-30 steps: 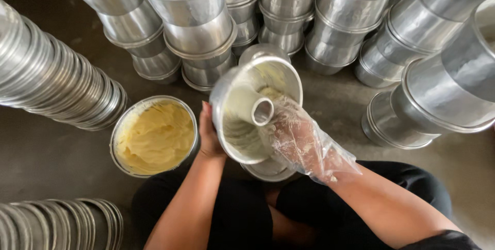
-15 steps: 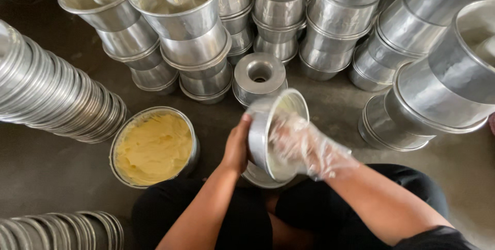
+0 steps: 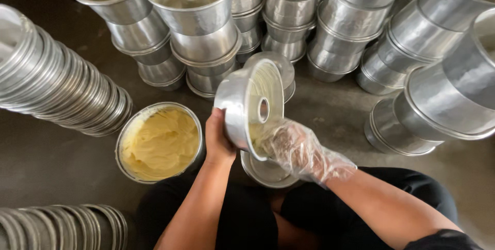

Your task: The person scoops a yellow paste from a container and rubs it onto the interior surfaces of metal baking molds. They handle each mold one at a time, coating the inside walls and central tube, then place the greased molds into a growing stack.

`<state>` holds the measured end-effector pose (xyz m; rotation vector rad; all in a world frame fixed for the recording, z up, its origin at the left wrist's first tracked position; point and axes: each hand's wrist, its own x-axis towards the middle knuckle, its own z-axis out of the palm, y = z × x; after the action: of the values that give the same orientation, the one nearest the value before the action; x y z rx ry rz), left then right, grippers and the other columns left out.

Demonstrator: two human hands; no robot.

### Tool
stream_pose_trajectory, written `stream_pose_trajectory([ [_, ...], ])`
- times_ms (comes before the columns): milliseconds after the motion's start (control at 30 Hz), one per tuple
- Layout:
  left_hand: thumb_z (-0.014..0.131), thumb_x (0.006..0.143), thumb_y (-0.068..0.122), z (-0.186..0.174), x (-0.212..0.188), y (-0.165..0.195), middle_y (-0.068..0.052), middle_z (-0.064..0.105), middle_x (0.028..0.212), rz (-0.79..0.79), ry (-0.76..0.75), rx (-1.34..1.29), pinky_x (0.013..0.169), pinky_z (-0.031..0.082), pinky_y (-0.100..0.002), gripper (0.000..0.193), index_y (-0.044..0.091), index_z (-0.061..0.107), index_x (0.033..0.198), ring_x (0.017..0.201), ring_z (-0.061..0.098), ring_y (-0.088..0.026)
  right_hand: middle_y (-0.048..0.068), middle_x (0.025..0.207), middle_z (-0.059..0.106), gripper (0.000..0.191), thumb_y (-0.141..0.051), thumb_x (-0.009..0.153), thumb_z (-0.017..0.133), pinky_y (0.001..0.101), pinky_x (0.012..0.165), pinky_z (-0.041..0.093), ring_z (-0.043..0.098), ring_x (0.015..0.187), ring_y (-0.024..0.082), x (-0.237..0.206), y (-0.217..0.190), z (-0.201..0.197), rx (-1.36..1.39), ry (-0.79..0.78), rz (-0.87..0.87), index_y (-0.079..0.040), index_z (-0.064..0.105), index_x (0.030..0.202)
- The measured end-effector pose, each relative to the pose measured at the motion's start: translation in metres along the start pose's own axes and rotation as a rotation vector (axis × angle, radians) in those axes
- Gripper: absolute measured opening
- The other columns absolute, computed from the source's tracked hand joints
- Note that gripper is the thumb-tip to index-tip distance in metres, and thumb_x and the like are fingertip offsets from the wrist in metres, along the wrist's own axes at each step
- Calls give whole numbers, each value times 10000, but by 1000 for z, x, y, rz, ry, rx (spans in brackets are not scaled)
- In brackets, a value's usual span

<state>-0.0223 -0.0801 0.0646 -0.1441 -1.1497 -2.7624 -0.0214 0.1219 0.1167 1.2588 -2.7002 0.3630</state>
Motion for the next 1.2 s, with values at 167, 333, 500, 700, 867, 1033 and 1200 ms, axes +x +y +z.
stream_pose_trajectory([
  [167,567,983,522,2,-3,-7,-154,678,1200,7,47,125,944,521,-398,666,-53,591,1317,1084,648,-243,81,1088,731,264,-75,844,632,332,889,572,687,1034,222,6,-20,-13,42,-11,-42,-78,716,1095],
  [333,523,1040,487,3,-3,-2,-162,697,1183,113,-58,304,938,508,-359,635,-82,622,1304,1063,652,-220,83,1087,730,274,-95,831,632,343,899,569,686,1037,228,-1,-20,-24,1,-249,-152,-80,718,1091],
  [500,531,1026,481,8,8,14,-146,692,1170,-50,26,9,908,529,-375,603,-48,613,1303,1036,667,-226,85,1087,729,285,-114,818,631,354,909,565,685,1041,234,9,7,-44,-239,-310,-63,-82,719,1087],
  [700,480,997,533,13,15,32,-160,710,1154,-514,-13,7,873,570,-417,608,24,637,1291,981,696,-263,87,1086,728,299,-138,802,630,367,921,560,684,1044,241,26,50,-83,16,-263,25,-85,721,1082],
  [867,525,978,532,17,15,22,-132,721,1240,-522,-49,131,914,570,-371,632,31,627,1349,1051,713,-219,89,1086,727,311,-157,789,630,378,932,557,683,1048,247,13,45,-85,212,-301,-4,-88,723,1078],
  [1033,602,936,664,-12,11,-7,-154,715,1198,-255,-254,79,893,572,-369,811,-45,617,1330,1035,703,-225,91,1085,726,325,-177,776,629,388,942,553,682,1051,252,-5,8,-65,-182,-252,-2,-90,724,1074],
  [1200,749,811,692,-19,0,-35,-104,692,1090,-92,-215,252,808,553,-335,880,-39,619,1283,952,659,-176,93,1084,725,338,-197,762,628,399,952,549,681,1054,258,-30,-23,-41,-130,-325,-161,-93,725,1070],
])
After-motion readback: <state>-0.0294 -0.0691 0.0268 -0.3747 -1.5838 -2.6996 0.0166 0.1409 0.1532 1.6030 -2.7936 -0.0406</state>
